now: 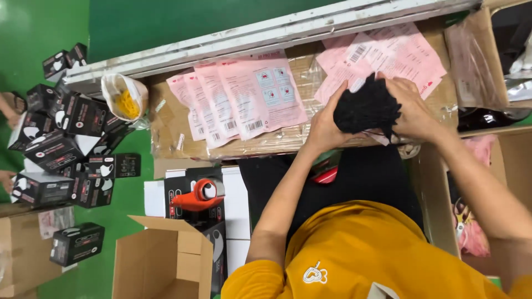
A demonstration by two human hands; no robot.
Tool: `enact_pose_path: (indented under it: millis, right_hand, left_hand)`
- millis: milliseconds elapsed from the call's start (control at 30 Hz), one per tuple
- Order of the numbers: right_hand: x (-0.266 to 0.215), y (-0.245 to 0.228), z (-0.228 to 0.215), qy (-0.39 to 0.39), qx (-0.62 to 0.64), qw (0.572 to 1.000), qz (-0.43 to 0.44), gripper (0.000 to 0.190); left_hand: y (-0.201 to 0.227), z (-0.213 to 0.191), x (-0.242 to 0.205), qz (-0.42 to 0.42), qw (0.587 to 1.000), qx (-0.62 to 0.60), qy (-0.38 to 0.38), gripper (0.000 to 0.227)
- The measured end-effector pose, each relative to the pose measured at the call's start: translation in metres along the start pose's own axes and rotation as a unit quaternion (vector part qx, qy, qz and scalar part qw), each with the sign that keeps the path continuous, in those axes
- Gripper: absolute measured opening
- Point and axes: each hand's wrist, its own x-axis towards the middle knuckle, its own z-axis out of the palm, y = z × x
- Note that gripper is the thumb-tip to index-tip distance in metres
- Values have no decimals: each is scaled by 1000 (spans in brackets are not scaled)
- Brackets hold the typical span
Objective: The person packs black face masks and pink instruction sheets into cardboard boxes on a conveyor belt. They use a tape dispenser to seal the boxes and place them on the floor.
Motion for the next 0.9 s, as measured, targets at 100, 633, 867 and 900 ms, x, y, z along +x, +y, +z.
enact_pose_path:
  millis: [100, 633, 867, 900]
  right_hand:
    - [-2, -28, -7, 12, 67, 984, 165, 98]
    - [-83, -3, -42, -3, 166, 968, 190, 67]
    - [-153, 29, -61, 330, 263, 856, 299, 35]
    - [-147, 18, -64, 379, 375, 798, 279, 50]
  left_hand:
    - [3, 5, -1, -104, 992, 58, -28, 114]
    - [46, 38, 37, 33, 952, -151, -265, 55]
    - [-14, 131, 24, 46, 979, 177, 88, 18]
    - [-23, 136, 23, 82, 965, 247, 44, 22]
